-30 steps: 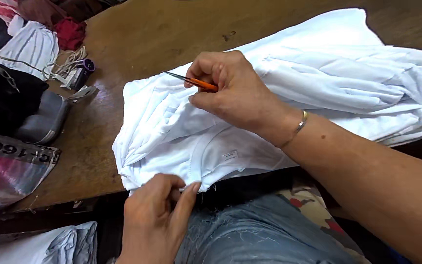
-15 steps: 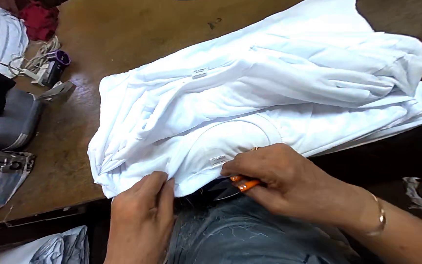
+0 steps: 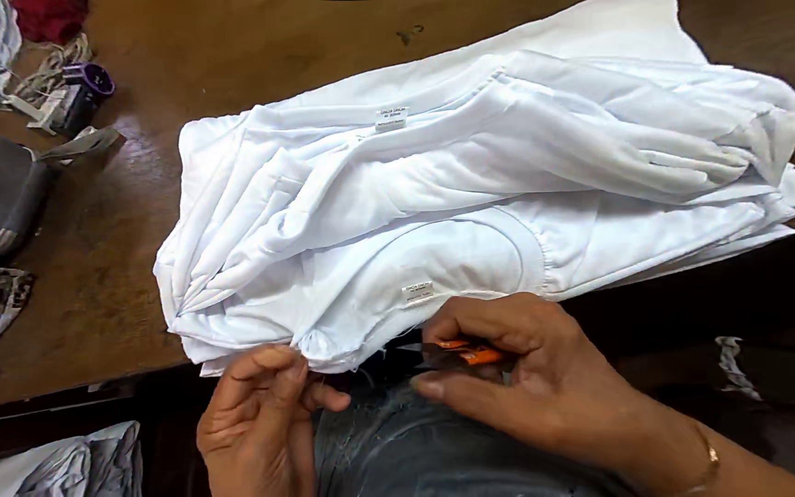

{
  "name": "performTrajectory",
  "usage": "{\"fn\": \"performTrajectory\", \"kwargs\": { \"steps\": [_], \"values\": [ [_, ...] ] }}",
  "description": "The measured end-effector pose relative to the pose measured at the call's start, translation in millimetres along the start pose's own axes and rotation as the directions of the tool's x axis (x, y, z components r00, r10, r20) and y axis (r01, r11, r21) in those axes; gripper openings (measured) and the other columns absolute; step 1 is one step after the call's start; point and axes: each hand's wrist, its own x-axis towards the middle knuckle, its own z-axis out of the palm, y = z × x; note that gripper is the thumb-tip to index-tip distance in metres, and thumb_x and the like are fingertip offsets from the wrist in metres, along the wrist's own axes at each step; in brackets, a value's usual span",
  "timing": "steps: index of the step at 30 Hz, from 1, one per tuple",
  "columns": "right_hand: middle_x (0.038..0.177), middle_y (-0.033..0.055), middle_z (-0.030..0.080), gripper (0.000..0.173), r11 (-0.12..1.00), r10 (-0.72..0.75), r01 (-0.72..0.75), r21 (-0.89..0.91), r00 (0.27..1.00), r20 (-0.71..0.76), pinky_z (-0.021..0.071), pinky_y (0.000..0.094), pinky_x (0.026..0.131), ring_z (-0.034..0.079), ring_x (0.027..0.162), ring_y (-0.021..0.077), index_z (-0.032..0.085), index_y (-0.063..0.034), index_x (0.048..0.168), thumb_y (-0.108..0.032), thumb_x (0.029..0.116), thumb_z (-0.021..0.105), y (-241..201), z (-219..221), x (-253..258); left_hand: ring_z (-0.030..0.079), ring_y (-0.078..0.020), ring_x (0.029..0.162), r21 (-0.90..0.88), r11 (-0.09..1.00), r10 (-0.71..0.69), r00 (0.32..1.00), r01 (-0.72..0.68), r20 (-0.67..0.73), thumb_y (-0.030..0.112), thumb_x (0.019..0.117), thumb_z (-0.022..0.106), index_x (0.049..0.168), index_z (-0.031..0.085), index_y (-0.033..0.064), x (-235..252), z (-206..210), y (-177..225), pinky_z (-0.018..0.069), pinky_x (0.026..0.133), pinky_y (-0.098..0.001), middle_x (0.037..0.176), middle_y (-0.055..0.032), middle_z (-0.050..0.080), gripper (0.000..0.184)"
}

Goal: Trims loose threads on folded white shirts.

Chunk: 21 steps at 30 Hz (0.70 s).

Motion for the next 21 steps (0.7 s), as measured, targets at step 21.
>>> {"fn": "performTrajectory", "kwargs": {
  "steps": [21],
  "values": [
    [0.076,-0.0045,0.069,0.011,0.997,0.006,-0.011,0.071,0.998,0.067,0.054,0.0147,0.055,0.063,0.065,-0.0005,0.074,-0.0055,0.099,-0.012,0.0895,0.076,-8.4,39.5,32.6,0.072,-0.0118,0.082,0.215,0.948,0.218,0.972,-0.233,0.091,0.01,0.0964,0.069,0.121,0.069,0.0126,-6.2,-1.7,-17.6,0.0626,0.074,-0.0263,0.103,-0.0047,0.073,0.025]
  ]
}}
